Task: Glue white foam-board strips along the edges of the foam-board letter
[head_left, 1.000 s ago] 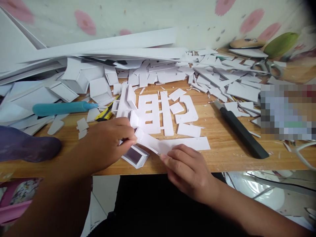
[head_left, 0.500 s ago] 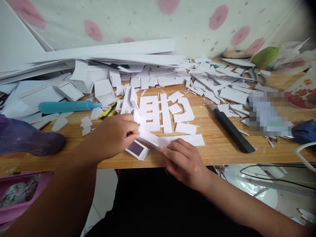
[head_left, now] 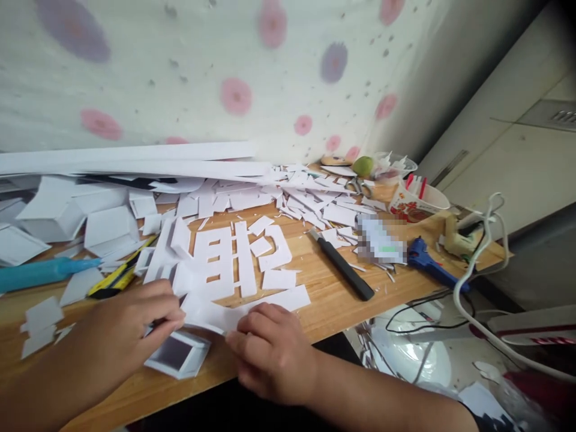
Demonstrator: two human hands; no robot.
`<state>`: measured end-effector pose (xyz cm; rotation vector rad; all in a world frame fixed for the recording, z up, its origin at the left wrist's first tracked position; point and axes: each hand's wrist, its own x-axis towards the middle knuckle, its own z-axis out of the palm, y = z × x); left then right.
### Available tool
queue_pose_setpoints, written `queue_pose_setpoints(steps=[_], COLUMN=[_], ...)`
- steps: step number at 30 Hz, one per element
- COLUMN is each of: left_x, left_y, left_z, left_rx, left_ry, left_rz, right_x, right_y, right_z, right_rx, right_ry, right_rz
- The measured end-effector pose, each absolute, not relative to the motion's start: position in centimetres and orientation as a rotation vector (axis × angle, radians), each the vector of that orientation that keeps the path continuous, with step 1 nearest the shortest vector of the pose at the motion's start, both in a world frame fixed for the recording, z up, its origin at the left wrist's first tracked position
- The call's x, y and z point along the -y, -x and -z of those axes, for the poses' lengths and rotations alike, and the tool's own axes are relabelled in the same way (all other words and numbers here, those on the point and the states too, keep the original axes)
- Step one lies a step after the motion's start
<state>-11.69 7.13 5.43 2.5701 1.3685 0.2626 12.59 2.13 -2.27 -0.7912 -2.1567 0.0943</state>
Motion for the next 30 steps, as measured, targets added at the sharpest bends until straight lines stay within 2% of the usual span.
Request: queue_pose_setpoints(steps=[6, 12, 15, 24, 30], left_x=[-7.3, -7.8, -7.8, -7.3, -7.0], left_y=[11.7, 11.9, 11.9, 11.5, 11.1], left_z=[-4.8, -5.1, -5.1, -5.9, -6.0], left_rx=[-1.365, -1.329, -1.355, -1.326, -1.308], left_ry=[-2.587, -2.571, -2.559, -2.583, -2.603], left_rz=[-0.352, -0.210, -0.252, -0.177, -0.263], right_x=[-2.6, -2.5, -2.4, -2.2, -1.9], right_y=[-12.0, -11.6, -11.6, -11.8, -12.1], right_z=[3.0, 2.5, 2.1, 1.5, 1.9], right_rx=[2.197, 2.178, 2.217, 2.274, 2.236], right_ry=[0.791, 0.806, 0.847, 0.814, 0.791], right_rz=[-0.042, 0.010, -0.004, -0.234, -0.389])
